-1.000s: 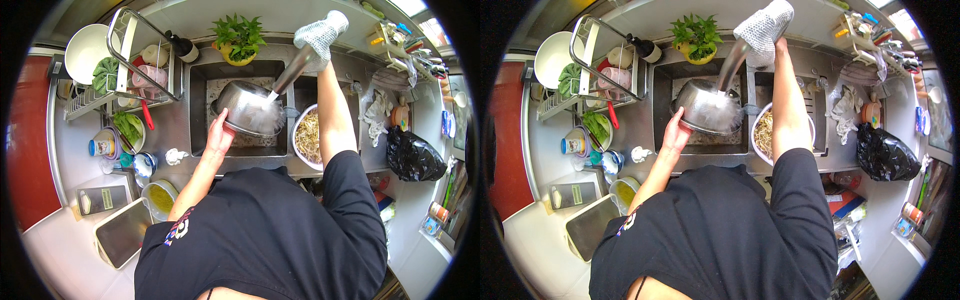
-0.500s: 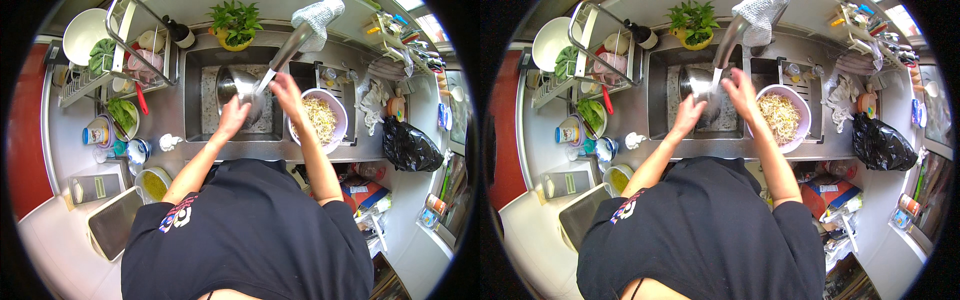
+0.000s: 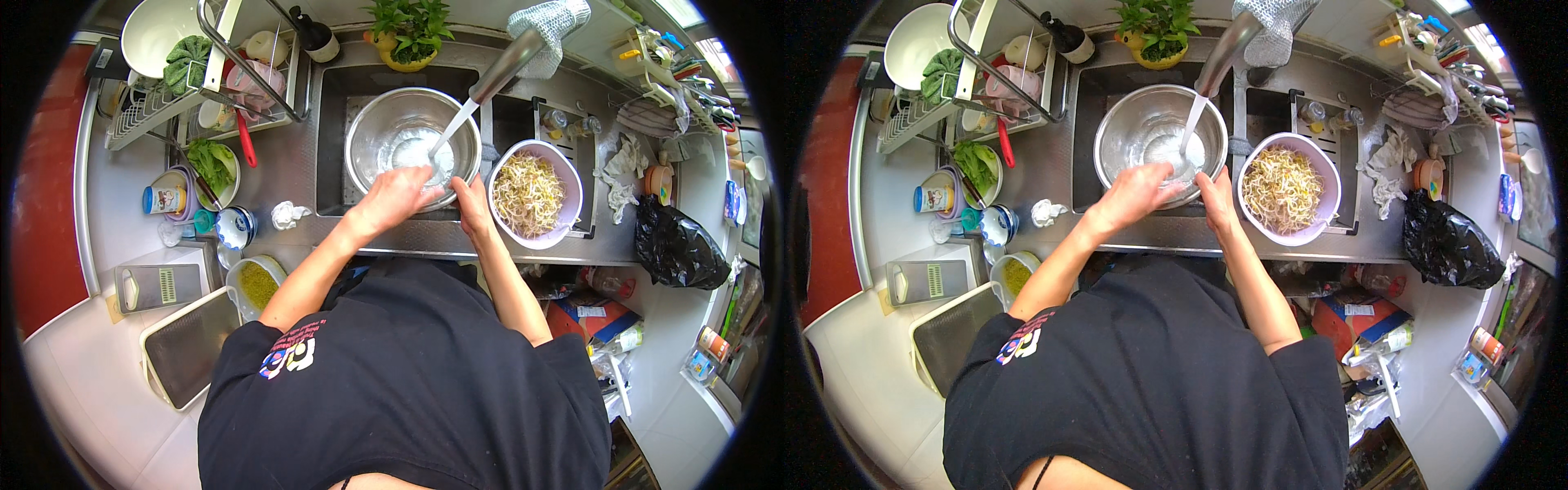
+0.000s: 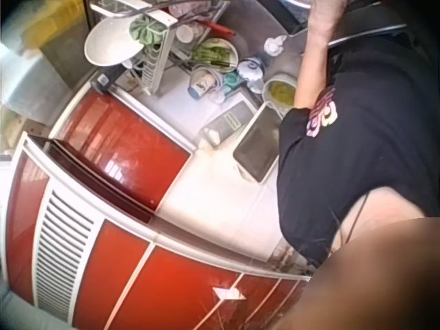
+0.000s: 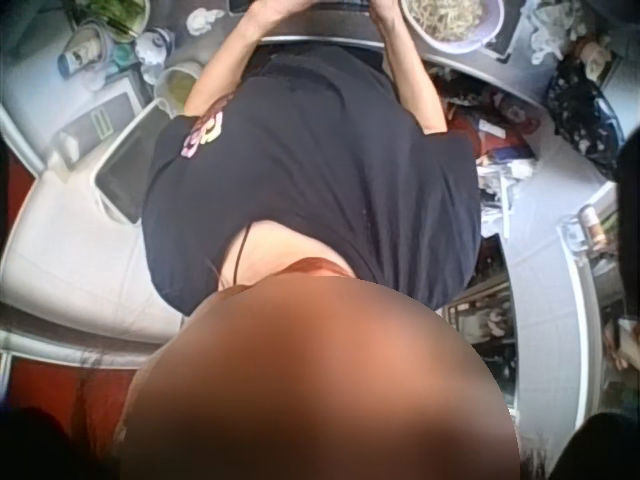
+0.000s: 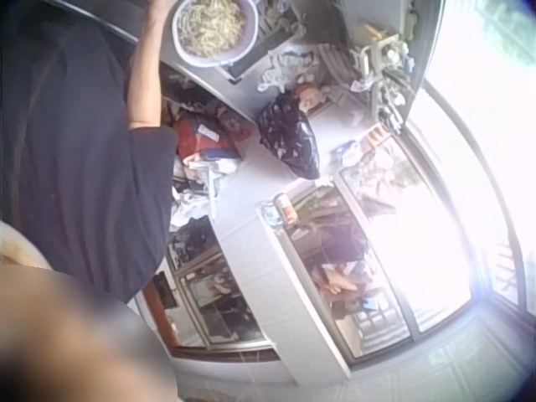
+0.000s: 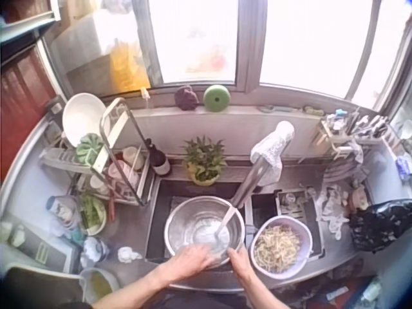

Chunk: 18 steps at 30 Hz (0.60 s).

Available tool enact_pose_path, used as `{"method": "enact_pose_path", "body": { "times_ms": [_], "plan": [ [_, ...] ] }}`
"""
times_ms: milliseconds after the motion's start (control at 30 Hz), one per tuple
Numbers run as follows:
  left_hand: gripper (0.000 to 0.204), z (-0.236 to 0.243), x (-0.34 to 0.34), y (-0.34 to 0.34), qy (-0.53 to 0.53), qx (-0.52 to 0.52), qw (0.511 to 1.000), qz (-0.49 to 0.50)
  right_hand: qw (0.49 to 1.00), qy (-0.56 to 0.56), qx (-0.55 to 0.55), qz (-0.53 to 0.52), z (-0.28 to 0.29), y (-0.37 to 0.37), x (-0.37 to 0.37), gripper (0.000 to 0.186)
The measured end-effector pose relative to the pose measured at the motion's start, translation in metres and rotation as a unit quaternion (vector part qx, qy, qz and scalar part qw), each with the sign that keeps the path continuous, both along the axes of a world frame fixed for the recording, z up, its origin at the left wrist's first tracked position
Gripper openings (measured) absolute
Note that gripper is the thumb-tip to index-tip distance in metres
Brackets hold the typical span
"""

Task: The person rinses bean sprouts in a colander under running water, transfers them to a bowl, and then moves to the stove to stir a pot with a ladle. The person also cleans the sink drain area.

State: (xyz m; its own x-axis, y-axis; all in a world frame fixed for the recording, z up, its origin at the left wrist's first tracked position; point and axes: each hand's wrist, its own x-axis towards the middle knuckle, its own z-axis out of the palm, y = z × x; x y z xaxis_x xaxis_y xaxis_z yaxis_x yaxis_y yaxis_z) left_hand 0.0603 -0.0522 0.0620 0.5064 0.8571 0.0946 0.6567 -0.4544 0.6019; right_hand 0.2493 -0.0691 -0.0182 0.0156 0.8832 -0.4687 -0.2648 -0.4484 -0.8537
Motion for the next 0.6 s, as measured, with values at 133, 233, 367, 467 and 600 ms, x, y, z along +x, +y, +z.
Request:
{"method": "enact_pose_path", "body": {
  "times_ms": [133,233,367,467,600],
  "plan": [
    [0.014,-0.011,0.036,0.055,-0.338,-0.298,0.890,0.061,0.999,0.003,-0.018,-0.041,0.015,-0.013,0.003,0.042],
    [0.017,-0.028,0.051,0.088,-0.527,-0.429,0.728,0.093,0.988,-0.087,0.096,-0.079,0.023,-0.007,-0.001,0.050],
    [0.021,-0.038,0.008,0.092,-0.466,-0.338,0.811,0.103,0.945,-0.248,0.174,-0.123,0.026,0.023,-0.003,0.059],
    [0.025,-0.036,-0.041,0.077,-0.449,-0.280,0.832,0.167,0.901,-0.361,0.218,-0.103,0.025,0.042,-0.007,0.067],
    [0.052,-0.033,-0.072,0.055,-0.591,-0.431,0.655,0.189,0.801,-0.516,0.303,-0.007,0.025,0.040,-0.033,0.067]
  ]
}}
